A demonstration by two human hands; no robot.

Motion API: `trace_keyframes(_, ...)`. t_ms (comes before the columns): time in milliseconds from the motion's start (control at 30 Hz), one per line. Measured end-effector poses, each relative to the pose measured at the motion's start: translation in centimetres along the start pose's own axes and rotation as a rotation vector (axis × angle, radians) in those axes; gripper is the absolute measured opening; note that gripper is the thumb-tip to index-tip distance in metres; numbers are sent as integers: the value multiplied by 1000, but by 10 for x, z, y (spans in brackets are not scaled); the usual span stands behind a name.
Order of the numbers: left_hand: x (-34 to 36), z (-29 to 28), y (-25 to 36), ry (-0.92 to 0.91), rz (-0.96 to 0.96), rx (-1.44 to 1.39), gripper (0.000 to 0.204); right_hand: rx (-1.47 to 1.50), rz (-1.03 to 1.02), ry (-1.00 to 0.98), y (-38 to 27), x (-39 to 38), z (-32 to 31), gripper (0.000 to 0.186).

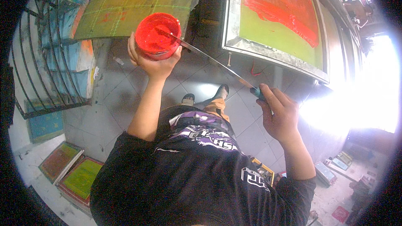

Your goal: The person wipes a squeegee with a cloth, then picks up a red ink container and pours red ink onto a screen printing frame. Using the squeegee, they spread the ink evenly across the screen surface.

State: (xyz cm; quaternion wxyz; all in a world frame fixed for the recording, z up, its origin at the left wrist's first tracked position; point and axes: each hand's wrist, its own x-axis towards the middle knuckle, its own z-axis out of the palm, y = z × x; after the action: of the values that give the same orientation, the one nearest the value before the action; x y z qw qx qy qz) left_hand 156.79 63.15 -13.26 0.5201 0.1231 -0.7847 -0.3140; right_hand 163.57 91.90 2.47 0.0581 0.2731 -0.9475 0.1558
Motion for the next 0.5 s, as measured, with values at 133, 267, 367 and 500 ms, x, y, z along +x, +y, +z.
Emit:
trace_keyframes(133,-2,-1,-2,-3,-14,-19,86,-21,2,2,4,2,1,40)
trace_keyframes(267,-3,-1,-3,-22,-10,4,87,-20,-3,1,6,4,2,40)
trace_keyframes(367,-2,0,-2,-12,-1,23,87,-28,-4,-10,4,5,2,40)
trace_keyframes(500,1,1,-2,5,1,-9,86,-21,-19,18,3,8,4,40)
